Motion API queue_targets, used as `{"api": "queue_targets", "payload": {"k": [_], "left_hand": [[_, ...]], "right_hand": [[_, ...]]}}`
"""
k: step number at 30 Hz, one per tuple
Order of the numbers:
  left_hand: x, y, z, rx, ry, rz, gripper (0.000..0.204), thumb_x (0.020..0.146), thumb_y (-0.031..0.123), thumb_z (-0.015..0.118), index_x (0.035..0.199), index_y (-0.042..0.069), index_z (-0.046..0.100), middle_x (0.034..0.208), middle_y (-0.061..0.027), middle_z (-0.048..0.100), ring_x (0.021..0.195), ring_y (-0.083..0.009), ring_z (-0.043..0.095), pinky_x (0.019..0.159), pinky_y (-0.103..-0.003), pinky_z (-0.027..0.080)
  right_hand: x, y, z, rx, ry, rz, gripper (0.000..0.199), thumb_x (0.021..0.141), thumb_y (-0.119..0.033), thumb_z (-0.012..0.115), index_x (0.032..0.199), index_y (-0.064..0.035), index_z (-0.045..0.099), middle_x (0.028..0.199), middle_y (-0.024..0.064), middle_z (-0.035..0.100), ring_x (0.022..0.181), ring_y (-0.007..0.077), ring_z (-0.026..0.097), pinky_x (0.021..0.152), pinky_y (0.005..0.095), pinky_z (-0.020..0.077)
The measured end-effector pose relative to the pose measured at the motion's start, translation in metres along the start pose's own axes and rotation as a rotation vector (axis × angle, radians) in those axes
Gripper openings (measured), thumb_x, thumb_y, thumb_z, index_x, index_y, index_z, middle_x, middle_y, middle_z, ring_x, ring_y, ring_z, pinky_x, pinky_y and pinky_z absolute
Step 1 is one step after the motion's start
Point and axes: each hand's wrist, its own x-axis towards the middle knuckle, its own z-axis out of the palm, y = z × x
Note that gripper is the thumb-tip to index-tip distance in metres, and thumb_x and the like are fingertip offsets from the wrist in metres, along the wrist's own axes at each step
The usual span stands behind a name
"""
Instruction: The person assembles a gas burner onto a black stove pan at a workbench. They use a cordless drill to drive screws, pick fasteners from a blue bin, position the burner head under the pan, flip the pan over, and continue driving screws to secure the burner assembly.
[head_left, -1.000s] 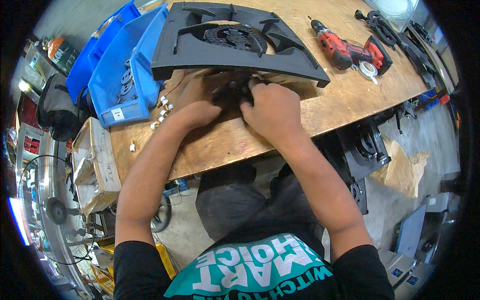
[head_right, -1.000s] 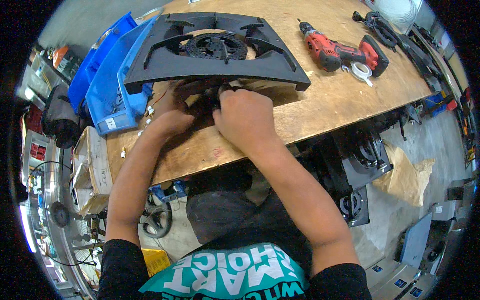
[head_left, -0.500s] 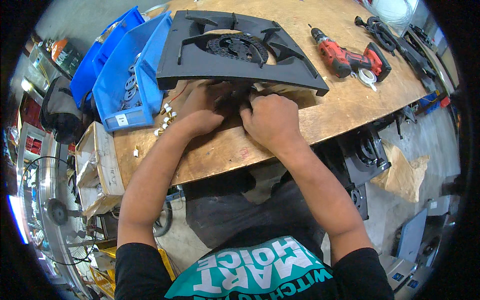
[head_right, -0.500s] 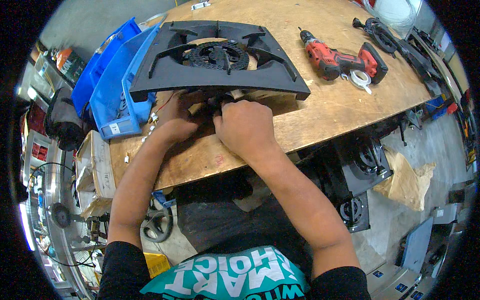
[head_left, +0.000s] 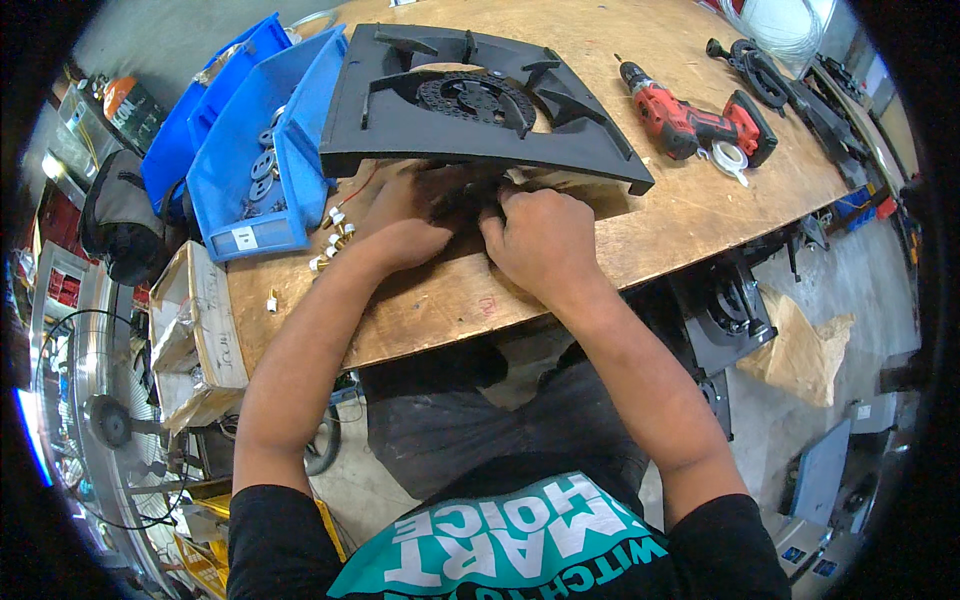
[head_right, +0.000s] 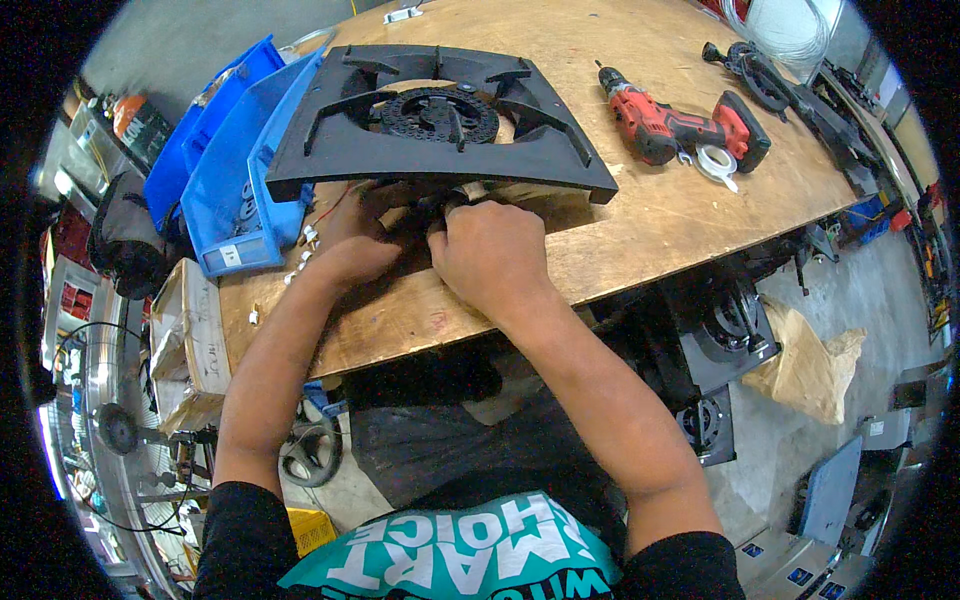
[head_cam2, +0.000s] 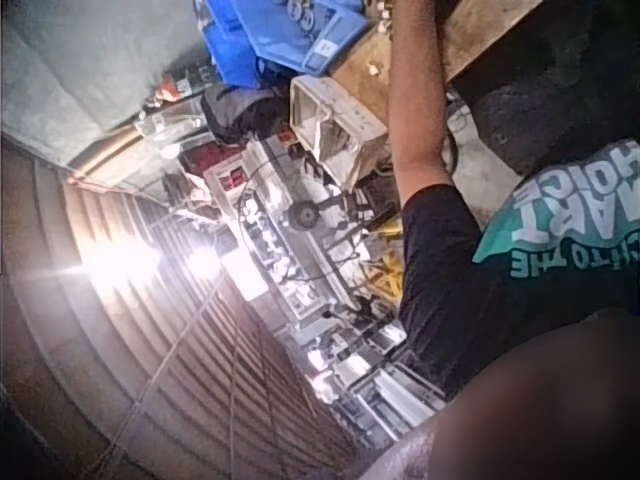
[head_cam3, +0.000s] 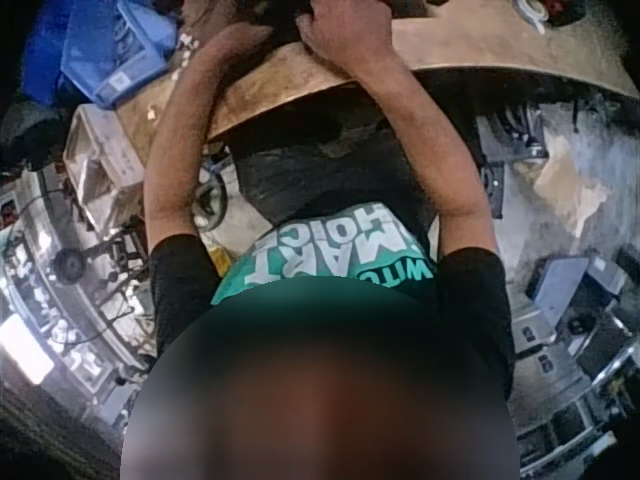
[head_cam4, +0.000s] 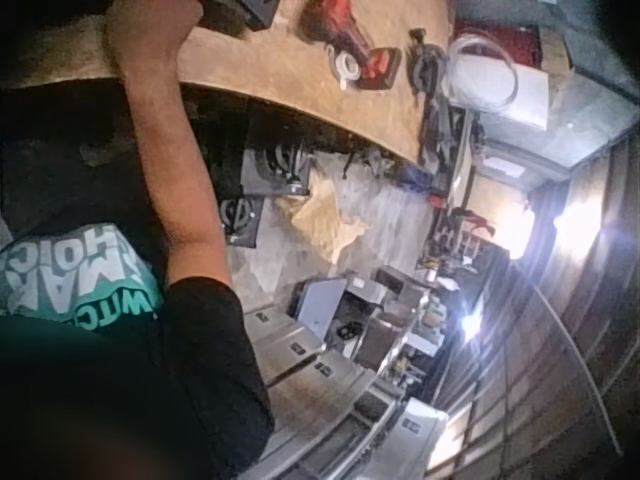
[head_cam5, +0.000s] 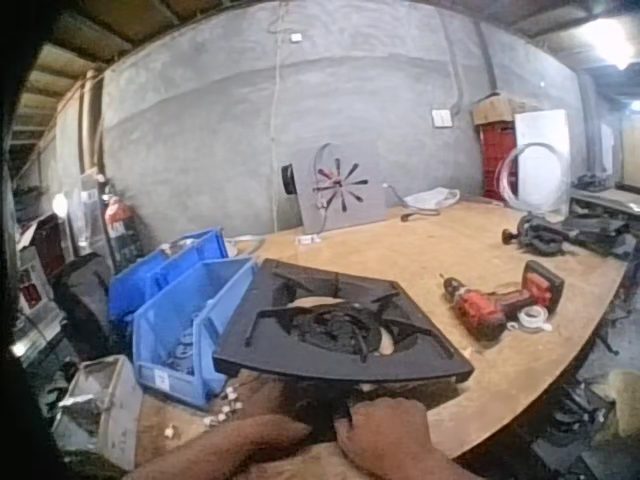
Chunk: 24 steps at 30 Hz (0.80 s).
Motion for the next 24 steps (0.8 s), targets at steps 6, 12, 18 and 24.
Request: {"api": "queue_targets", "payload": {"k": [6,12,18,24], "left_hand": [[-0.002,-0.006,0.002,-0.135,-0.003,-0.065,0.041,0.076,0.013,0.071,0.116,0.006,0.063,0.123,-0.0090,0.063,0.116,-0.0245,0.056,0.102,-0.032,0.041],[-0.002,-0.009,0.005,-0.111,0.044,-0.002,0.043,0.075,0.014,0.071,0.116,0.008,0.064,0.123,-0.0095,0.063,0.116,-0.0245,0.056,0.100,-0.033,0.042],[0.002,0.002,-0.001,-0.015,-0.030,-0.055,0.045,0.074,0.013,0.071,0.118,0.009,0.063,0.123,-0.0106,0.063,0.117,-0.0249,0.056,0.101,-0.034,0.042],[-0.004,-0.001,0.002,-0.048,0.026,-0.067,0.048,0.070,0.015,0.069,0.118,0.009,0.064,0.119,-0.0149,0.062,0.113,-0.0313,0.056,0.097,-0.035,0.044]], "right_hand": [[-0.003,-0.002,-0.004,0.001,0.048,0.061,0.030,0.082,-0.033,0.059,0.079,-0.0046,0.068,0.069,0.0163,0.066,0.066,0.0344,0.066,0.062,0.0444,0.0533],[-0.003,-0.001,-0.003,-0.049,-0.006,-0.025,0.029,0.081,-0.032,0.061,0.078,-0.0044,0.068,0.069,0.0153,0.066,0.067,0.0334,0.067,0.062,0.0446,0.0536],[0.000,-0.004,-0.005,0.009,-0.062,0.073,0.026,0.079,-0.029,0.062,0.079,-0.0037,0.068,0.070,0.0157,0.066,0.067,0.0336,0.066,0.064,0.0449,0.0538],[-0.004,0.000,-0.007,0.029,0.069,0.029,0.025,0.081,-0.027,0.060,0.084,-0.0036,0.067,0.072,0.0162,0.066,0.069,0.0340,0.066,0.064,0.0448,0.0534]]}}
